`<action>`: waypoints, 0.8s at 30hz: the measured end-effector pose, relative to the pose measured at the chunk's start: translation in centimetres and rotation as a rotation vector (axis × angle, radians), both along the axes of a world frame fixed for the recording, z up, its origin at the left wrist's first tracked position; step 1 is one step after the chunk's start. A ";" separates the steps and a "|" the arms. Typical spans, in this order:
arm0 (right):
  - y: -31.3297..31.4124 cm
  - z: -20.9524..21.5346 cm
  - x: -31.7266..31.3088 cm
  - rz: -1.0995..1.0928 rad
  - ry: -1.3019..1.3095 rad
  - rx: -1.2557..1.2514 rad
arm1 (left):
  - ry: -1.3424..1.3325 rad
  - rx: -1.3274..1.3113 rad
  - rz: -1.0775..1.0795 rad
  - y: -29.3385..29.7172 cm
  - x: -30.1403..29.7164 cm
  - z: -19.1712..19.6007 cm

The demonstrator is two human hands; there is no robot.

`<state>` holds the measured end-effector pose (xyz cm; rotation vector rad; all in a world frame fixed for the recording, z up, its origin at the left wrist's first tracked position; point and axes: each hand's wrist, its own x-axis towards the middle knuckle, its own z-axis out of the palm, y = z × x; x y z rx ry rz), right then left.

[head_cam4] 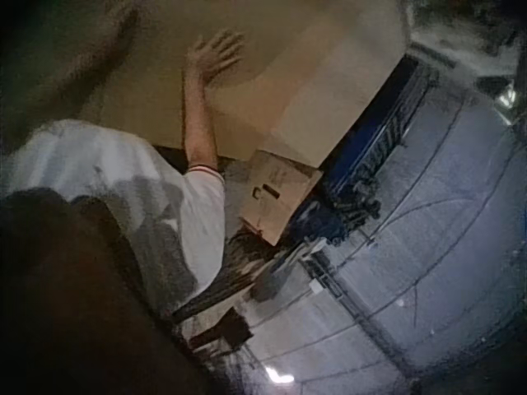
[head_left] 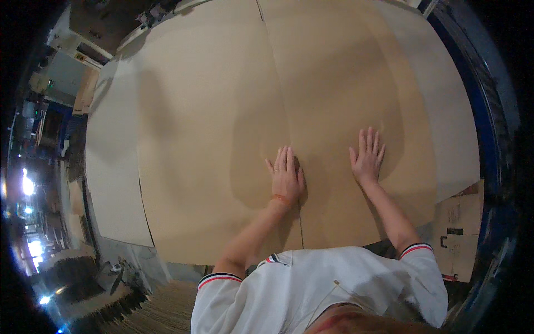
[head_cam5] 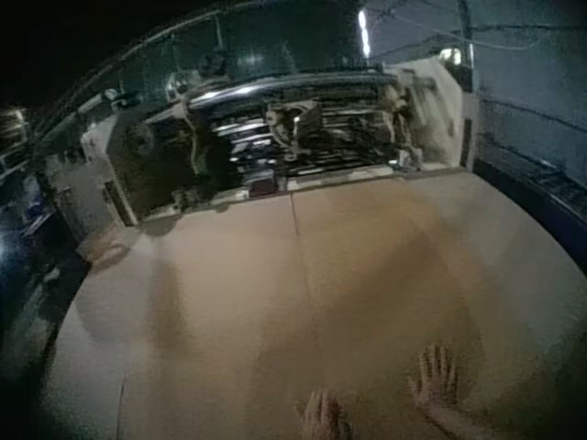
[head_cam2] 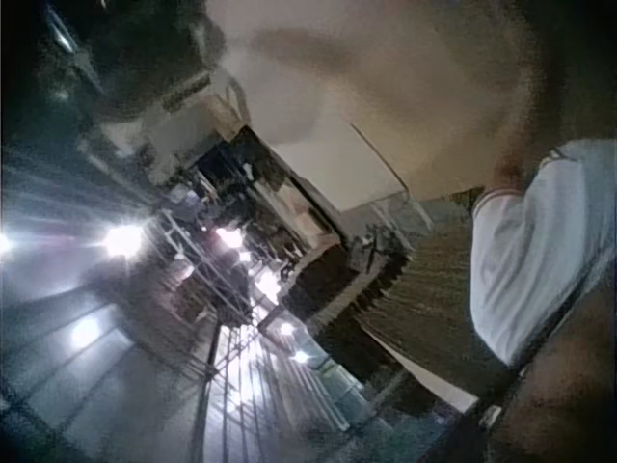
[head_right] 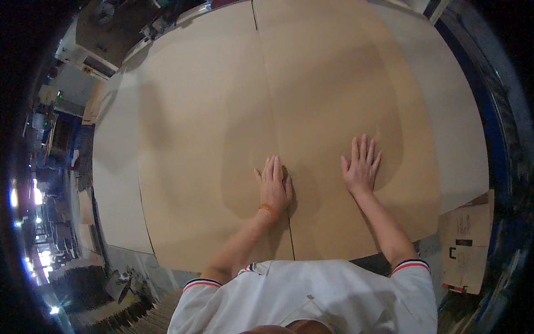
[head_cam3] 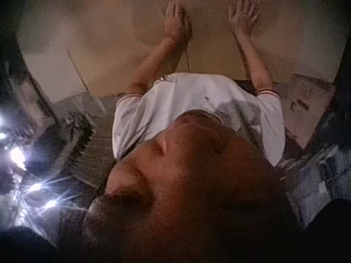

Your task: The person repeatedly folds large flat cardboard sheets along pre-scored lines on a worktable. The person lifts, aligns, and presses the cardboard to create creases, then places the folded pieces back on the table. The process is repeated multiple times with similar sheets.

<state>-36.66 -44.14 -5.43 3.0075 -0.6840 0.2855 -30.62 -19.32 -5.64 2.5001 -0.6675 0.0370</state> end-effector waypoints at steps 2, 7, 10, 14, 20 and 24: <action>0.0 0.2 0.0 0.014 -0.037 0.009 | -0.005 -0.210 0.029 0.1 0.7 -2.2; -0.8 0.2 -1.1 0.030 -0.131 0.023 | 0.144 -0.913 0.255 0.0 -0.7 -0.5; -0.9 -0.1 -1.2 0.020 -0.168 0.008 | 0.106 -0.990 0.294 0.0 -0.3 0.4; -0.1 1.3 -1.9 0.020 -0.194 -0.079 | 0.098 -0.886 0.253 1.9 -2.0 1.3; 4.6 0.3 -8.9 0.153 -0.316 0.067 | 0.027 -0.208 -0.222 12.2 -11.9 3.7; 10.2 -1.0 -19.6 0.471 -0.267 0.433 | 0.043 0.201 -0.281 21.2 -16.6 4.5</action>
